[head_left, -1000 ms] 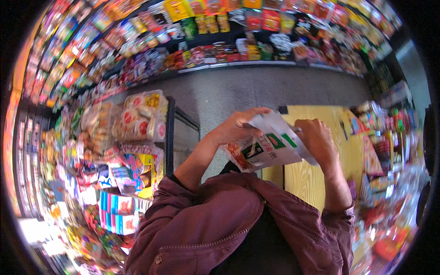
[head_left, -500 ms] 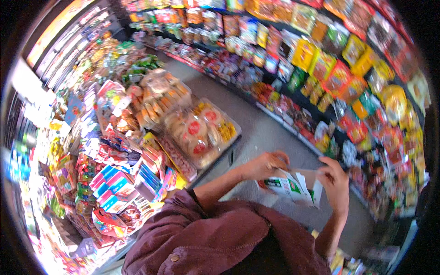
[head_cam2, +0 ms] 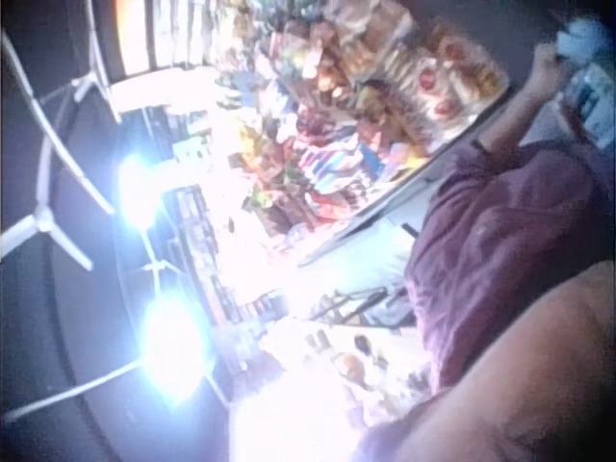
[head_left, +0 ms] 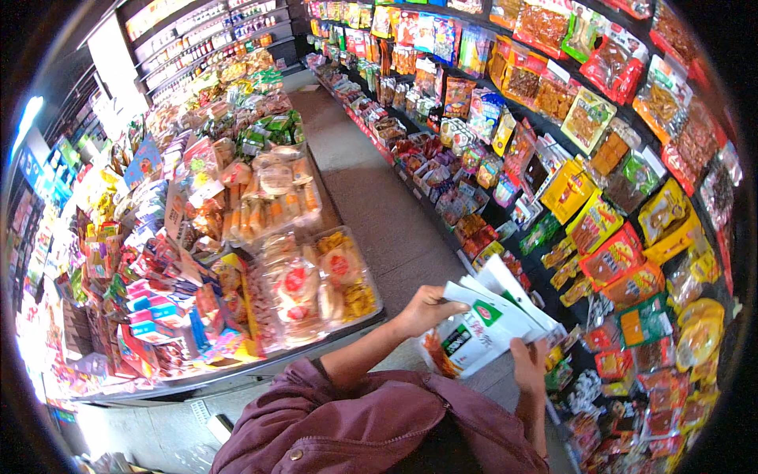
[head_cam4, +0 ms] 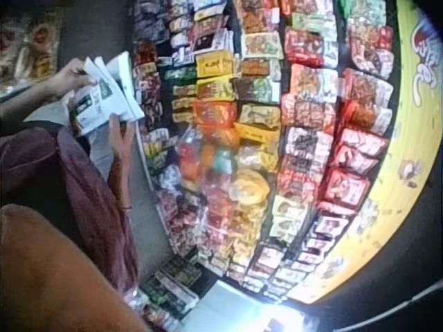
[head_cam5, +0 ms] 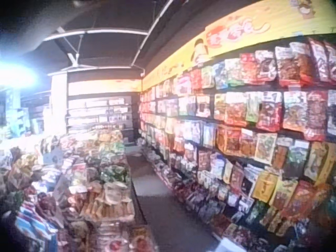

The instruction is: The person unpacks snack packets from a box, places them into a clear plastic bag, and then moves the bag to a shelf. The person handles multiple snack packets and a plastic bag by hand.

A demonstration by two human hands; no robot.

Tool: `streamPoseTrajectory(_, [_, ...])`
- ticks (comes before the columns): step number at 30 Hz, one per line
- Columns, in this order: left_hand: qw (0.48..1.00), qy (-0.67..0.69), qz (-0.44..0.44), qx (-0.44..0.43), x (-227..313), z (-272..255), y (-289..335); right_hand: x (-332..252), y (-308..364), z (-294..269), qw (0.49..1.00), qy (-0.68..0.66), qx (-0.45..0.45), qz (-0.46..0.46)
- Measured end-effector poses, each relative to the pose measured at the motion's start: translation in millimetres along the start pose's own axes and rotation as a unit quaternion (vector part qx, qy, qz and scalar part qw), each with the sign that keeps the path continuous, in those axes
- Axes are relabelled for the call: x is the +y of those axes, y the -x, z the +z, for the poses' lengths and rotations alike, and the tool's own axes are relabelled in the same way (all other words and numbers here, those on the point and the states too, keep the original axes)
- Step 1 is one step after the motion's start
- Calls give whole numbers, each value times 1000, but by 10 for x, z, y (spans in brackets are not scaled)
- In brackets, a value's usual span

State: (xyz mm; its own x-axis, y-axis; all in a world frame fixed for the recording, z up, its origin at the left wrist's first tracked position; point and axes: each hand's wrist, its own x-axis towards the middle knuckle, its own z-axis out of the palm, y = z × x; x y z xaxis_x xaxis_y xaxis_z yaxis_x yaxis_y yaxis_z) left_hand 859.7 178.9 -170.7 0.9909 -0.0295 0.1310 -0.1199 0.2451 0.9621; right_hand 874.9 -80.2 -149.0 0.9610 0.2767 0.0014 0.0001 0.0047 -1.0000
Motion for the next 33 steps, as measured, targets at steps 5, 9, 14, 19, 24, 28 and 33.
streamPoseTrajectory(5, [989,98,13,113,-184,338,-763,-225,-1093,-321,987,0,-154,-43])
streamPoseTrajectory(9, [992,49,4,120,-38,465,-1251,-307,-1661,-402,988,-31,-142,-49])
streamPoseTrajectory(14, [976,15,4,219,-103,155,-1633,-180,-2386,-229,979,-40,-194,-47])
streamPoseTrajectory(19, [967,33,-2,252,5,-202,-2123,15,-3239,79,978,-59,-192,-49])
streamPoseTrajectory(24, [983,-46,103,148,195,-1020,-2780,-150,-4303,388,952,89,-281,-83])
streamPoseTrajectory(28, [978,-55,-3,199,499,-1579,-3352,-344,-5165,909,934,110,-319,-119])
streamPoseTrajectory(33, [912,82,118,385,566,-2486,-3983,-432,-6043,1837,954,12,-284,-99])
